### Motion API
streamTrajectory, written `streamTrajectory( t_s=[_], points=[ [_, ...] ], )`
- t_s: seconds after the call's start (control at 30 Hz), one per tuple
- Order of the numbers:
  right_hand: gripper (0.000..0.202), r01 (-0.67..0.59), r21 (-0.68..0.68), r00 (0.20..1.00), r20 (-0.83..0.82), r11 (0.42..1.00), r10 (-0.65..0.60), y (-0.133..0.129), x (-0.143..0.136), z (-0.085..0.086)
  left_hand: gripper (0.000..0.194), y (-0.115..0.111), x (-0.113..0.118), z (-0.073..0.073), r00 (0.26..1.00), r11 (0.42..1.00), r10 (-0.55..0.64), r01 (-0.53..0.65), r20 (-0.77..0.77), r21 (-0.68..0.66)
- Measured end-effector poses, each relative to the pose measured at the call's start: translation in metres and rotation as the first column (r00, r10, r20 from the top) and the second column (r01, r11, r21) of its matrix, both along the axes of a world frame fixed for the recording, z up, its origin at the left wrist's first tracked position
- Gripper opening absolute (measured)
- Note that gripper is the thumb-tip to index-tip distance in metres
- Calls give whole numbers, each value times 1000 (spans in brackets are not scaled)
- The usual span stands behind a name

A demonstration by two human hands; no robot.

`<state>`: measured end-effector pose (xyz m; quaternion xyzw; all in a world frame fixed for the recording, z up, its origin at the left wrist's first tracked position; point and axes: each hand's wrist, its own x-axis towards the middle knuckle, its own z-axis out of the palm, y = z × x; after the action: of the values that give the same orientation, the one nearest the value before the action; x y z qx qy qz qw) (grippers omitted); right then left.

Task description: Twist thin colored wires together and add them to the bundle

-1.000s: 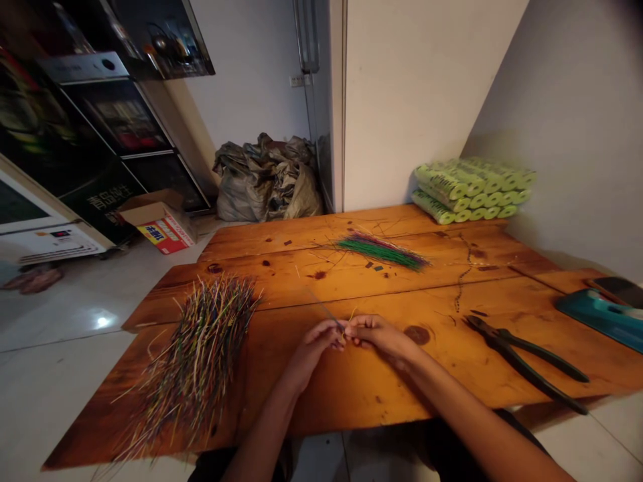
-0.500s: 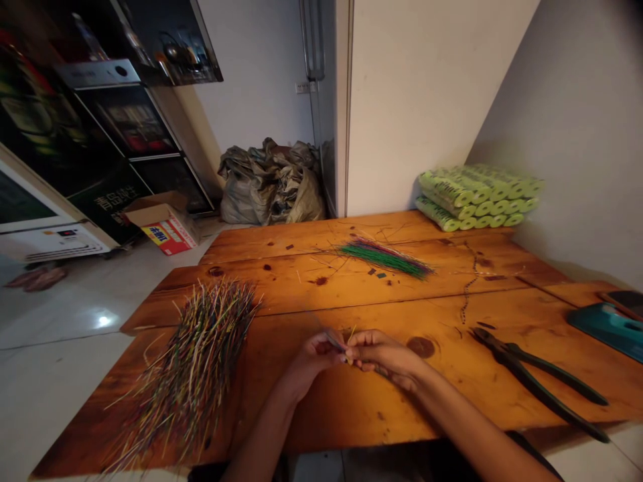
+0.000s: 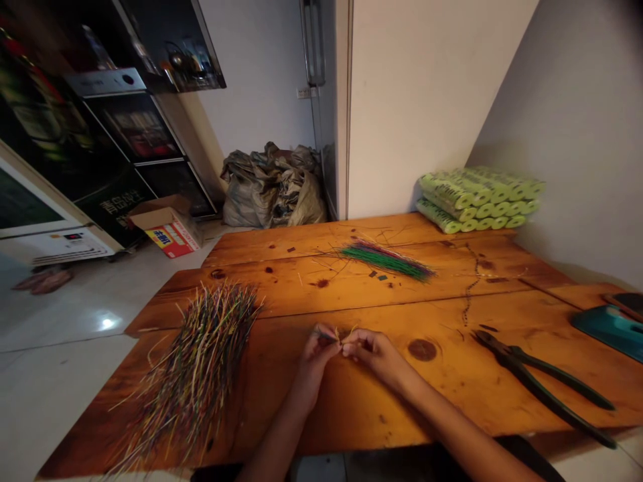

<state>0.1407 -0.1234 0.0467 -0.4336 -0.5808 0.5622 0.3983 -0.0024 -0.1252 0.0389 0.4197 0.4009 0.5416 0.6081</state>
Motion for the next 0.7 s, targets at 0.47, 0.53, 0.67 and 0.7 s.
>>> streamTrajectory(
  t_s=[0.47, 0.53, 0.67, 0.7],
  points=[
    [19, 12, -145, 984, -175, 989, -38, 1, 0, 0, 7, 2, -11, 3, 785, 900, 282, -18, -551, 435],
    [20, 1, -160, 983, -180, 987, -30, 1, 0, 1, 10, -1, -13, 3, 747, 877, 321, -2, -582, 481],
    [20, -16, -177, 980, -197, 984, -19, 1, 0, -1, 14, -1, -17, -1, 655, 812, 418, 40, -630, 582],
    [20, -17, -176, 981, -191, 984, -18, 1, 1, -1, 14, -1, -19, -3, 629, 794, 440, 60, -641, 604]
  ],
)
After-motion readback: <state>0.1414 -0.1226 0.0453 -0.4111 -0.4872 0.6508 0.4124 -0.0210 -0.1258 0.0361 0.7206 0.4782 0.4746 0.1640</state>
